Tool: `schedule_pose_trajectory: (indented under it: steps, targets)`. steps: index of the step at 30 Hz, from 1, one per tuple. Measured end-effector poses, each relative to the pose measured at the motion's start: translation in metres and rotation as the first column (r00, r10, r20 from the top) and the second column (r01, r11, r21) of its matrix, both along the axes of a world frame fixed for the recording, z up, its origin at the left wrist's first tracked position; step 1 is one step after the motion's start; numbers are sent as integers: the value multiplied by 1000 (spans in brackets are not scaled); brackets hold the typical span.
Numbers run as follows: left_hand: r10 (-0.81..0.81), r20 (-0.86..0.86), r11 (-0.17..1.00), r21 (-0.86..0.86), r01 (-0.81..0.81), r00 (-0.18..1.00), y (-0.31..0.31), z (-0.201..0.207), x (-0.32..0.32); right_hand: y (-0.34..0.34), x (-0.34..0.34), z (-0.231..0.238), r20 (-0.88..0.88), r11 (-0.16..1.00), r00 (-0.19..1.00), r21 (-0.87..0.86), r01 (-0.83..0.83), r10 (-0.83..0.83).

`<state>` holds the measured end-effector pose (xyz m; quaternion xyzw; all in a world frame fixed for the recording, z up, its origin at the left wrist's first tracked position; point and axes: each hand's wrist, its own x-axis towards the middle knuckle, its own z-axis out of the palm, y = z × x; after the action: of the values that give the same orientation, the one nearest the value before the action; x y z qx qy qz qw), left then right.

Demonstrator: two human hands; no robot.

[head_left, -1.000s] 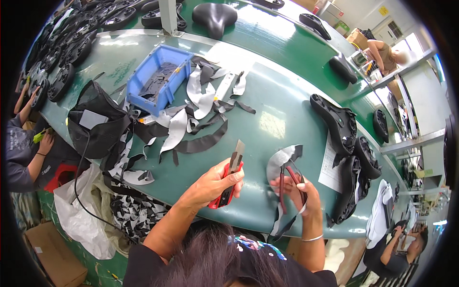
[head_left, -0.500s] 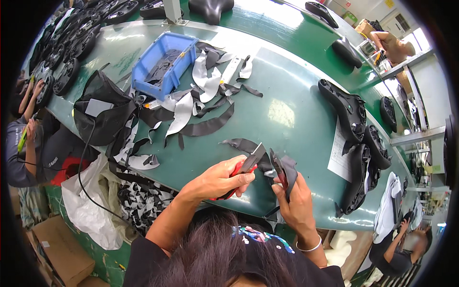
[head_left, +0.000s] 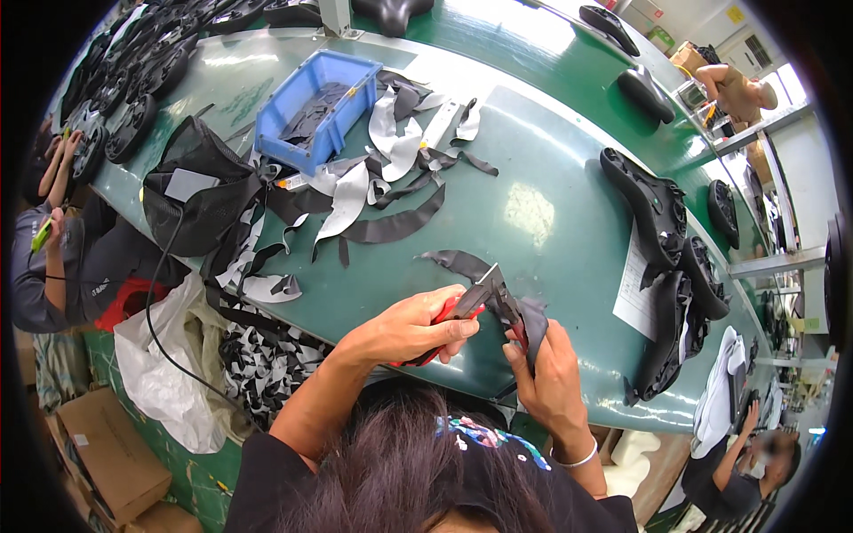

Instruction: The person uses a red utility knife to trim excess black rubber or plastic material from the underside of bicycle seats. They repeatedly cut along the edges, peel away strips, and rotate the seat to access different areas, placing finished seats aside on the green workbench.

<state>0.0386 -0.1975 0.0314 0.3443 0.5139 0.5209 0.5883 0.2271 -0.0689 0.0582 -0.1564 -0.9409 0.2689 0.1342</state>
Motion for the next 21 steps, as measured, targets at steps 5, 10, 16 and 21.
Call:
schedule_pose_trajectory:
  steps: [5, 10, 16, 21]
  targets:
    - [-15, 12, 1000, 7, 15, 1000, -2, -2, -1, -2, -3, 1, -17, 1000, 1000, -21, 9, -10]
    - [-28, 18, 999, -16, 29, 999, -1, -1, -2, -1, -6, 0, -38, 999, 999, -46, -4, 3]
    - [-10, 79, 993, -117, 20, 997, -5, -1, -12, -1, -3, -10, 105, 631, 994, -774, 57, 39]
    - [62, 191, 987, -155, -32, 980, -13, -3, -28, -4, -28, -13, 138, 123, 990, -983, 135, 16]
